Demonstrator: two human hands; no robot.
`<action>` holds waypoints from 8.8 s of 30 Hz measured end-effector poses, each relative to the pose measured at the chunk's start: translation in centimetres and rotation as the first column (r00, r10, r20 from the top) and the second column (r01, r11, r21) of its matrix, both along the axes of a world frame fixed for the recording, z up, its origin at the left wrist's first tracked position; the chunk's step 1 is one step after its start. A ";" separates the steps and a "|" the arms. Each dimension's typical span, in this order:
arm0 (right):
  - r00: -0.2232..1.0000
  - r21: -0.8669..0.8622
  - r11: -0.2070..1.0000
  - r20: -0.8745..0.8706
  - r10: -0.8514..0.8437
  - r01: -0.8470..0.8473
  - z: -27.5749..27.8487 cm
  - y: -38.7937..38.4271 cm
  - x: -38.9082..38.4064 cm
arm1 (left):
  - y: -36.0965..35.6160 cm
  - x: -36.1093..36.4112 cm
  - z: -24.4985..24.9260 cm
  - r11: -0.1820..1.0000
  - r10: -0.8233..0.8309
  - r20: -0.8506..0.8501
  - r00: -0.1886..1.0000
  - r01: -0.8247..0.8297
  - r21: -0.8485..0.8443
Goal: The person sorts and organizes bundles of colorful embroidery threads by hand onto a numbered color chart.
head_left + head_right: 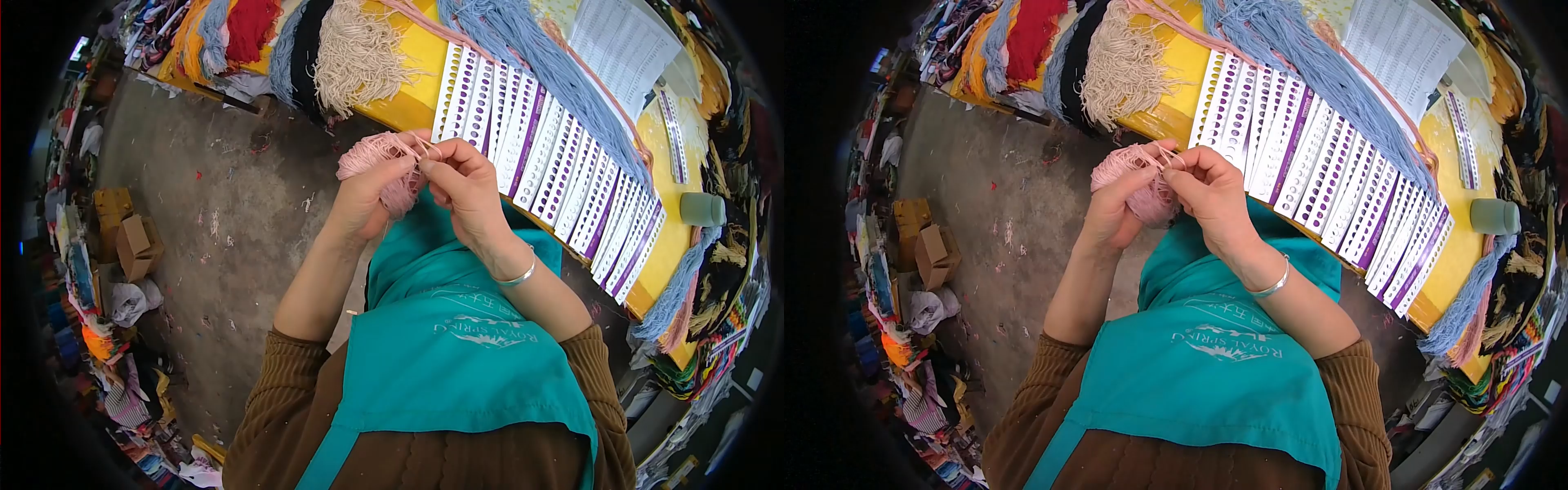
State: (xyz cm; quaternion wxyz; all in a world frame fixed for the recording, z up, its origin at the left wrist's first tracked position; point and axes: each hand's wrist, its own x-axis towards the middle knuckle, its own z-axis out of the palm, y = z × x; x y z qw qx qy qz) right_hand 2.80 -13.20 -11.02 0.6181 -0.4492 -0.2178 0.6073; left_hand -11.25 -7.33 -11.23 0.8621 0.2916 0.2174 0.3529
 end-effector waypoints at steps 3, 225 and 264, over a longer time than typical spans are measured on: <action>1.000 0.004 1.000 0.026 0.011 -0.011 0.0 0.1 -0.1 | -0.1 0.0 0.1 0.999 0.043 -0.021 0.999 -0.043 -0.006; 0.247 -0.277 0.961 0.931 0.269 -0.003 -1.3 10.3 19.2 | 28.6 8.3 6.3 0.960 0.200 -0.231 0.952 -0.143 0.241; -0.309 0.128 0.922 0.918 -0.250 -0.367 -1.4 11.5 12.4 | 31.6 -8.6 -1.6 0.751 0.642 -0.741 0.196 0.031 0.659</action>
